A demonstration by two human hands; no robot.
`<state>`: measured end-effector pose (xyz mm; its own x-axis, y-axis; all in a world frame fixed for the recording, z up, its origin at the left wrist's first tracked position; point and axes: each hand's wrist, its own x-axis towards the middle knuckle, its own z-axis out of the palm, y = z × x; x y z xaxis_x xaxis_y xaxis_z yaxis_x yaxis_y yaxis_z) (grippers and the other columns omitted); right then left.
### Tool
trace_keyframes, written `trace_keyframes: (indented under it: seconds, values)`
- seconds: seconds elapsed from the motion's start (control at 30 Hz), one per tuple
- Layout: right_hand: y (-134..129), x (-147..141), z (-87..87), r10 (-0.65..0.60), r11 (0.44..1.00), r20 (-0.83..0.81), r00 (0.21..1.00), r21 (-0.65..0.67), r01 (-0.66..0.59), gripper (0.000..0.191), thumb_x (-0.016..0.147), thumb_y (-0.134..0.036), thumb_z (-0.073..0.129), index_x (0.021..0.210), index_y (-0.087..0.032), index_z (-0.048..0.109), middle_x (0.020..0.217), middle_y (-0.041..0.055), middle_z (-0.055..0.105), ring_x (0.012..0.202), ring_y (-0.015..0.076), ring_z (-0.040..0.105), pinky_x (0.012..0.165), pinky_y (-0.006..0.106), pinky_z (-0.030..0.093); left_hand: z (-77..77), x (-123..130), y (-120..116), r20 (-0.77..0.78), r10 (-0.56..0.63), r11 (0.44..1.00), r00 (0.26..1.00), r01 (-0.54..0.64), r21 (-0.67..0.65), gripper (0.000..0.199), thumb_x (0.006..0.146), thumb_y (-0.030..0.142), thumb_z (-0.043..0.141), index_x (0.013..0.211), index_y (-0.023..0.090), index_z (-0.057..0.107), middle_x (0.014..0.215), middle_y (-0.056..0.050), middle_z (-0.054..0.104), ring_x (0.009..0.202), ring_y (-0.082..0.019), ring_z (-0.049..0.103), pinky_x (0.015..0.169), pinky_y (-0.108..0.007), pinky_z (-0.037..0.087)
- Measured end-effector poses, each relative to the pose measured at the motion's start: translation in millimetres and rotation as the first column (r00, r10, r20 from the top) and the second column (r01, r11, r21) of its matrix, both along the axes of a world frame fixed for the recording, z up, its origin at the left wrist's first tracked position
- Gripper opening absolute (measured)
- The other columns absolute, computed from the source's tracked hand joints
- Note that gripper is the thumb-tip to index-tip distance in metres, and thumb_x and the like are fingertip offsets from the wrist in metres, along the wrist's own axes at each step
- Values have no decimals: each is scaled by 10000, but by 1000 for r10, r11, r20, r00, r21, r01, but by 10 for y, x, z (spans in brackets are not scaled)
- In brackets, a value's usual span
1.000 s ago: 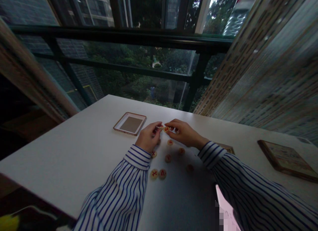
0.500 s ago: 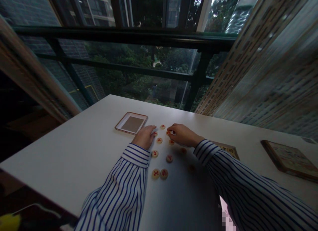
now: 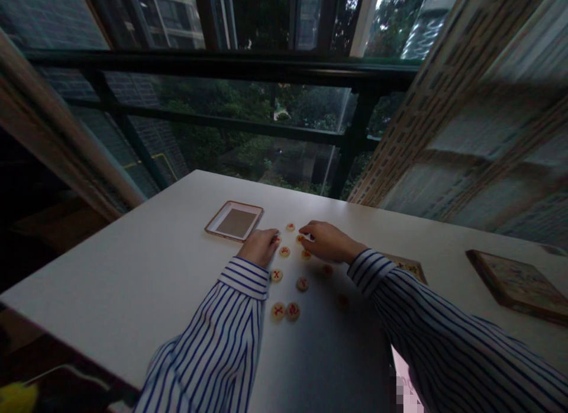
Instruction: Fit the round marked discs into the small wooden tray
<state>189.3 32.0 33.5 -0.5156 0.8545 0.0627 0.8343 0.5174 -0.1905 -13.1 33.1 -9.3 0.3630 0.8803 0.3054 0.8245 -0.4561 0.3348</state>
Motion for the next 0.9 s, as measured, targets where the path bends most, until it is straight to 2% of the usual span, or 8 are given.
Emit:
trace_keyframes:
  seconds: [0.23,0.43,0.63,0.9]
  values:
    - [-100,-44,99,5,999,-38,999,50,-3,336,843,-302,440,1104,-150,586,1041,103,608,851,166,576,767,255,404,13,13,-1,2,-3,1000,1000,3,-21,258,786,196,507,1020,154,607,931,-85,677,907,-210,599,834,-339,465]
    - [-163,2,168,5,997,-108,994,80,4,315,834,-245,448,1101,-151,587,1039,95,603,848,152,569,777,249,408,43,3,7,106,-16,992,994,3,123,266,743,164,538,1001,157,601,940,-77,671,907,-204,598,838,-355,475]
    - [-208,106,214,-5,994,-151,988,111,22,308,835,-243,439,1089,-165,597,1020,79,610,822,149,571,759,254,418,102,2,-4,196,-83,957,977,23,291,243,748,185,544,984,150,588,920,-80,664,890,-200,592,834,-369,475]
    - [-310,286,281,-15,992,-206,978,122,41,290,823,-227,453,1053,-157,615,981,79,627,800,151,591,765,269,435,244,47,-131,332,-73,947,940,-39,318,240,722,227,599,955,174,588,872,-51,657,817,-173,601,780,-327,490]
